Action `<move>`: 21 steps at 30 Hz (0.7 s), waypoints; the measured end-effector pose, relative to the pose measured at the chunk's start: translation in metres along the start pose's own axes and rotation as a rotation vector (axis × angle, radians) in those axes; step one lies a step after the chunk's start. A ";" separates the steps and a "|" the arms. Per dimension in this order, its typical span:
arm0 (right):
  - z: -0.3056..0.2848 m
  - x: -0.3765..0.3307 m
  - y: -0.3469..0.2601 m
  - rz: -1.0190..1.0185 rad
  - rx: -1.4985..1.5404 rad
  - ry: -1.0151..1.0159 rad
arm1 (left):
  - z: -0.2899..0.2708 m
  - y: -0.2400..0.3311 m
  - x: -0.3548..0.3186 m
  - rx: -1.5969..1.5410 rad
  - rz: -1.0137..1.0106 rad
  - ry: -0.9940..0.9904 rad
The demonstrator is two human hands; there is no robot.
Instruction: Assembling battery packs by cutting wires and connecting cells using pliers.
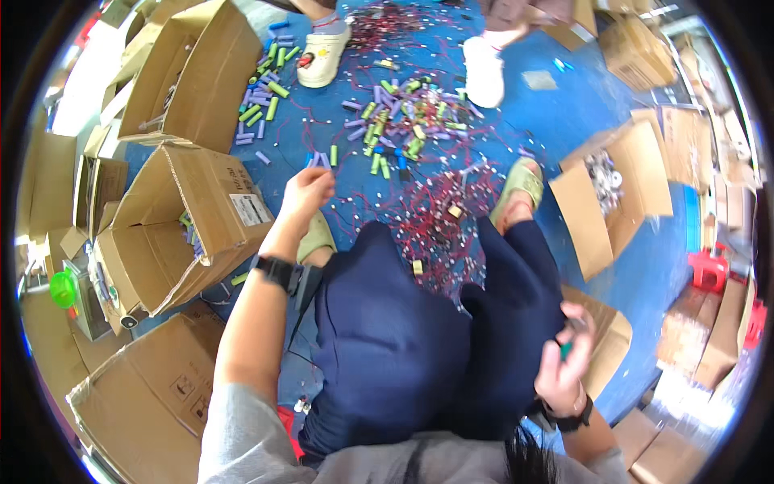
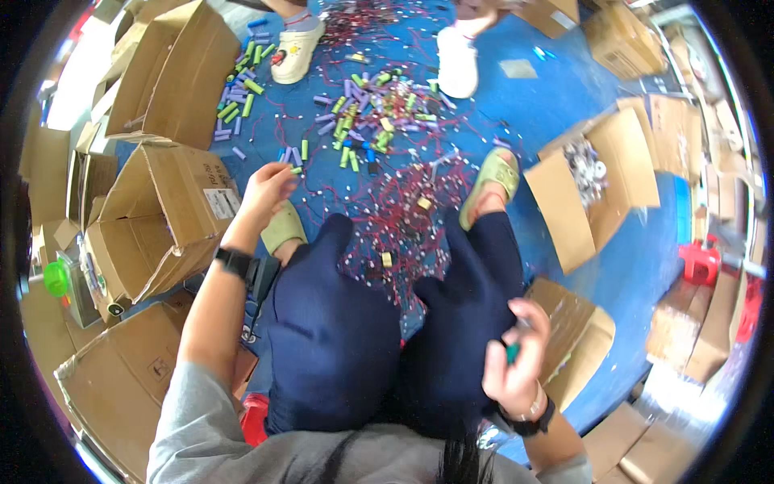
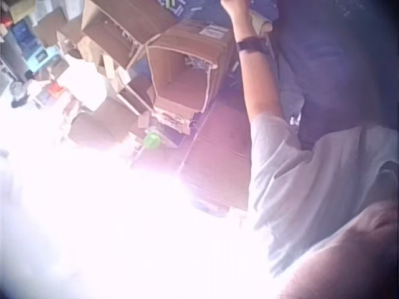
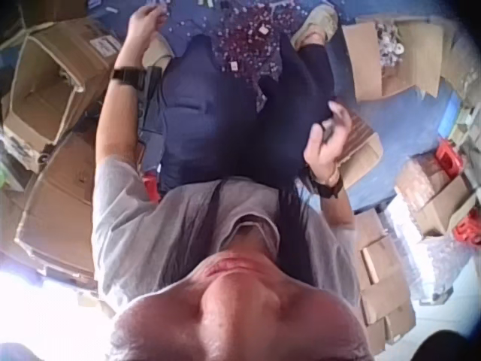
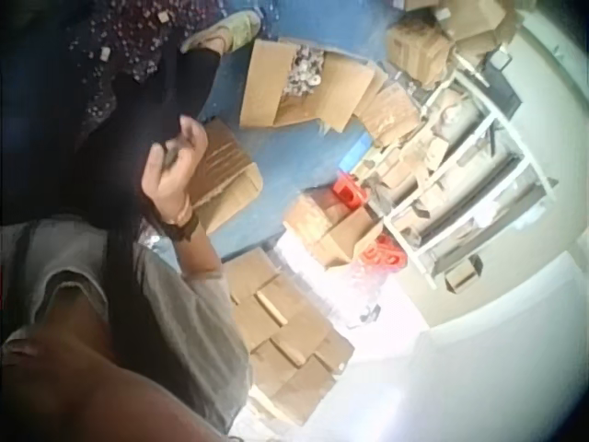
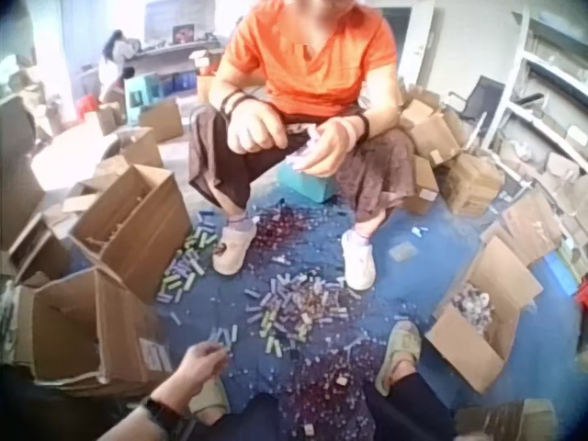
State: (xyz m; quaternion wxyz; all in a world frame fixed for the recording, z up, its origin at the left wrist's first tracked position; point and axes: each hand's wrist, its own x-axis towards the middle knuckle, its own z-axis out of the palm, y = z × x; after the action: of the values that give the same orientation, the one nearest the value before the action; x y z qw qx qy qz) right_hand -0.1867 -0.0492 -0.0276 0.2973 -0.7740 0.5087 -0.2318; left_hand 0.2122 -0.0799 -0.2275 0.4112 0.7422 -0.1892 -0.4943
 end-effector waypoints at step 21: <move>-0.030 0.017 -0.010 0.332 0.074 0.055 | 0.074 0.029 0.225 1.191 0.104 -0.130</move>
State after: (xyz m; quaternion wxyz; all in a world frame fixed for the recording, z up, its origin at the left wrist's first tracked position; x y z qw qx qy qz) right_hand -0.1936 -0.0684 0.0022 0.3461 -0.6611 0.6287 -0.2190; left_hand 0.2493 -0.2825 -0.3474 -0.0642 0.8028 -0.4946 -0.3267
